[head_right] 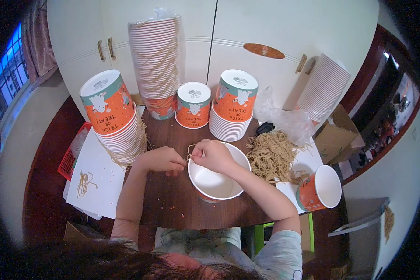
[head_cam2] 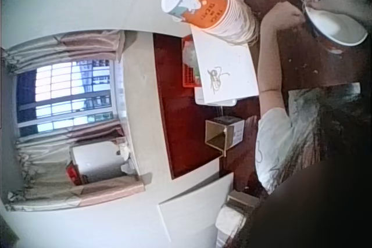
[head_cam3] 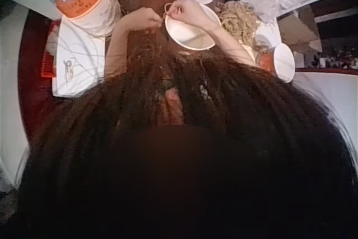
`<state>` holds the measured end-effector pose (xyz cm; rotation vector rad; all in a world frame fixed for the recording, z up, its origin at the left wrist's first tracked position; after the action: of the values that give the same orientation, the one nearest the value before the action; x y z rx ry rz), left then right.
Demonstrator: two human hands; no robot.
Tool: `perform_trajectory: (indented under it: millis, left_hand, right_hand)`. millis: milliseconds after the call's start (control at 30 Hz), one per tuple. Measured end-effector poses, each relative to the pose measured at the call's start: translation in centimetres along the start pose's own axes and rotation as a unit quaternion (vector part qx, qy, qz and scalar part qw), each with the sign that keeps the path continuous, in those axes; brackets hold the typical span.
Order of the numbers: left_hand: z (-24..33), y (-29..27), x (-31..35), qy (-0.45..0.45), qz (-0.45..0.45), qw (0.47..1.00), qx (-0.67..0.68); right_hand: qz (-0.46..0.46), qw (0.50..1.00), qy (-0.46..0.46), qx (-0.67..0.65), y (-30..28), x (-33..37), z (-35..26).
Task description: Threading string through holes in paper cups to assemble them for a craft project.
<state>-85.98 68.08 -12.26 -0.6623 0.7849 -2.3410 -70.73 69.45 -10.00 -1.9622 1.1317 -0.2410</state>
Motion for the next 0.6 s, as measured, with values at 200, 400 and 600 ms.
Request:
perform_trajectory:
  millis: [200, 400, 600]
  left_hand:
    - [-0.2, -0.6, 0.0, 0.003, 0.093, 0.991, 0.094]
    - [-0.7, -0.7, -0.3, -0.016, 0.105, 0.956, 0.272]
    - [-1.1, -0.3, -1.1, 0.028, 0.106, 0.923, 0.368]
  right_hand:
    - [-0.003, 1.0, -0.004, 0.01, 0.0, 0.0, 0.2]
    - [0.0, 1.0, -0.004, 0.025, 0.0, 0.0, 0.3]
    - [-0.002, 1.0, -0.003, 0.025, 0.0, -0.1, 0.1]
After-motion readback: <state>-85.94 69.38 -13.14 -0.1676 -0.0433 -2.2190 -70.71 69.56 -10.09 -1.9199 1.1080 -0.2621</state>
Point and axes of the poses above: each hand's wrist, its own x-axis away from the middle knuckle, its own y-axis out of the palm, z = x × y, the point moved 4 cm from there along -x, towards the middle knuckle
